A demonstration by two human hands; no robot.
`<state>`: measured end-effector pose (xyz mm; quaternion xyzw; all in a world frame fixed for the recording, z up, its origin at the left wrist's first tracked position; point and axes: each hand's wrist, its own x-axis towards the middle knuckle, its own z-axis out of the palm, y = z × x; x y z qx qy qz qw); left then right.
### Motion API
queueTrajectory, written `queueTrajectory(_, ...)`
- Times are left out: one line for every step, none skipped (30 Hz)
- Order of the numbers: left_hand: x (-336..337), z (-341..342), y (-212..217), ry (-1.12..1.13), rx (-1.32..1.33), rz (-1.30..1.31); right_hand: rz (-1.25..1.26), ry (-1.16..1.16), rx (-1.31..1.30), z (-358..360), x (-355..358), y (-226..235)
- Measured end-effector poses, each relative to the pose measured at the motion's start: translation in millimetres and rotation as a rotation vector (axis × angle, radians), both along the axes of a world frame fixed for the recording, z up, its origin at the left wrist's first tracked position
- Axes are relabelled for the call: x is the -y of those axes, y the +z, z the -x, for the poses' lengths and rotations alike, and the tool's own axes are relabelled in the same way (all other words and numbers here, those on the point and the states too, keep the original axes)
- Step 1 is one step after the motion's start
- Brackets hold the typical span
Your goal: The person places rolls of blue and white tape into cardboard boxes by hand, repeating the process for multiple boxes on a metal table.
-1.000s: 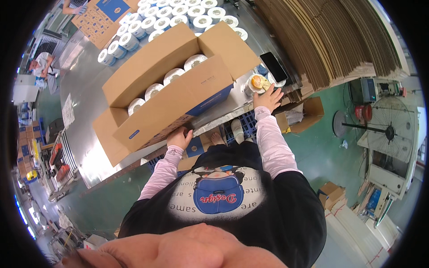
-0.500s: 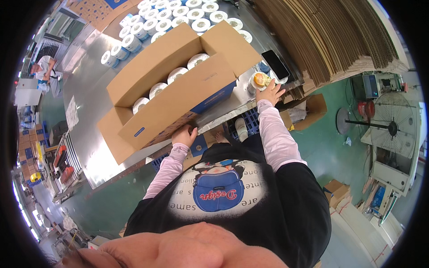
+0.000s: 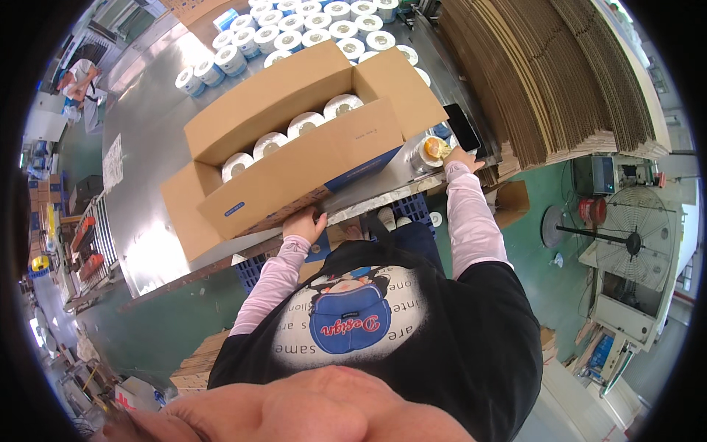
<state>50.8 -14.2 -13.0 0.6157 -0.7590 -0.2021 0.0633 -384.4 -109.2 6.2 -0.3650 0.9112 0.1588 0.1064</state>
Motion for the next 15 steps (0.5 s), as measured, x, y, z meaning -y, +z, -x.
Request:
queueTrajectory(0,0,1,-0.002,0.014,-0.034,0.034,0.0,-0.008,-1,4,4)
queueTrajectory(2,2,2,-0.005,0.027,-0.069,0.067,0.0,-0.016,-1,9,9)
queueTrajectory(3,2,3,-0.012,0.043,-0.104,0.079,0.023,-0.013,-4,13,15)
queueTrajectory(2,2,3,-0.008,0.049,-0.094,0.139,0.065,-0.019,-11,14,19)
queueTrajectory(2,1,3,-0.005,0.055,-0.085,0.199,0.106,-0.025,-21,16,21)
queueTrajectory(2,1,4,-0.005,0.061,-0.073,0.26,0.144,-0.031,-29,17,21)
queueTrajectory(2,2,5,-0.007,0.066,-0.075,0.281,0.234,-0.104,-35,17,16)
queueTrajectory(2,3,5,-0.009,0.071,-0.077,0.307,0.327,-0.137,-40,16,15)
queueTrajectory(1,2,6,-0.008,0.08,-0.081,0.332,0.423,-0.166,-45,13,11)
queueTrajectory(1,2,7,-0.006,0.08,-0.077,0.358,0.518,-0.194,-50,10,7)
queueTrajectory(2,3,7,-0.005,0.081,-0.072,0.39,0.605,-0.305,-53,10,0)
queueTrajectory(2,3,7,-0.006,0.08,-0.067,0.366,0.588,-0.278,-53,11,-4)
queueTrajectory(2,3,7,-0.006,0.082,-0.063,0.342,0.57,-0.252,-52,12,-7)
queueTrajectory(1,3,7,-0.006,0.084,-0.059,0.318,0.553,-0.225,-50,11,-10)
queueTrajectory(1,4,7,-0.006,0.081,-0.052,0.291,0.572,-0.266,-45,10,-9)
